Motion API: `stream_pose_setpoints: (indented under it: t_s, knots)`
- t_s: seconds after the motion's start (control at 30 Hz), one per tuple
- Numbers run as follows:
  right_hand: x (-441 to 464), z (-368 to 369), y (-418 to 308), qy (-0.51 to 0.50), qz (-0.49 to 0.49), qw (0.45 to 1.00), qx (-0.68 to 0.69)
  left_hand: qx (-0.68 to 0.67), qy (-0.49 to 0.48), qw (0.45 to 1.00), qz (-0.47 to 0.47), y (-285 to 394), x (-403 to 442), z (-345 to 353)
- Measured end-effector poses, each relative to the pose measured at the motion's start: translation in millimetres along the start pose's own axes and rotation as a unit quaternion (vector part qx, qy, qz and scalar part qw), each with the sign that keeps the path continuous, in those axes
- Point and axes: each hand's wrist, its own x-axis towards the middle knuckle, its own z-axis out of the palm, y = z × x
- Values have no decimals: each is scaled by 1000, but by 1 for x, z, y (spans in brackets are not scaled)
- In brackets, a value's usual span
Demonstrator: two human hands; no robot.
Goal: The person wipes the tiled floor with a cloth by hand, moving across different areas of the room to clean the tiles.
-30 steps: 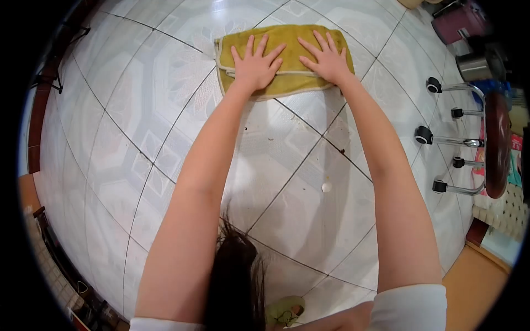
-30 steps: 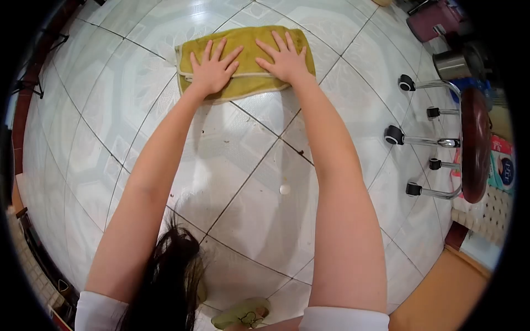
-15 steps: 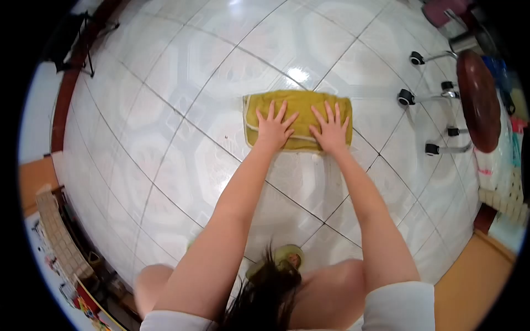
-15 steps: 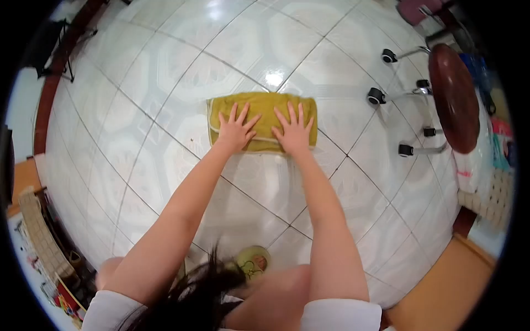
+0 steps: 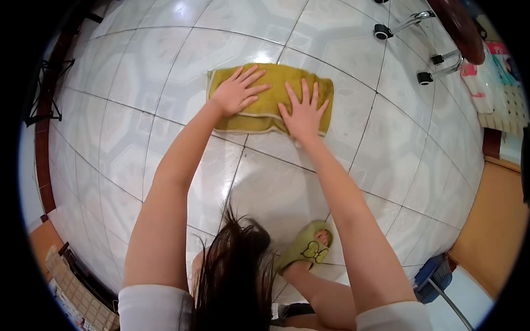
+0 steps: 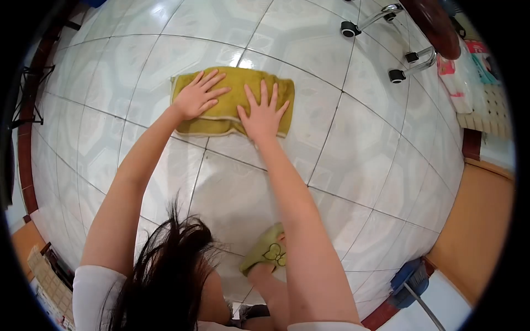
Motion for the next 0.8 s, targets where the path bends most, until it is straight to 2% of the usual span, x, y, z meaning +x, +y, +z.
stream_pose_setpoints:
  t_s: [0.1, 0.2, 0.4, 0.57, 0.7, 0.8]
  knots:
    - [-64, 7, -42, 1, 6, 1000, 20, 42, -40, 998, -16, 26, -50, -4]
    - [-113, 5, -65, -28, -21, 999, 25, 17, -71, 996, -52, 67, -105, -9]
    - [-169, -3, -84, -66, -107, 989, 75, -61, 16, 988, -144, 140, -183, 3]
    - [-156, 2, -78, -14, -187, 974, 129, -47, 100, 979, -170, 147, -187, 23]
    - [-142, 3, -76, 1, -223, 965, 136, -107, 250, 926, -261, 147, -207, 13]
    - [-134, -1, -77, -9, -241, 963, 122, -104, 218, 907, -345, 136, -214, 3]
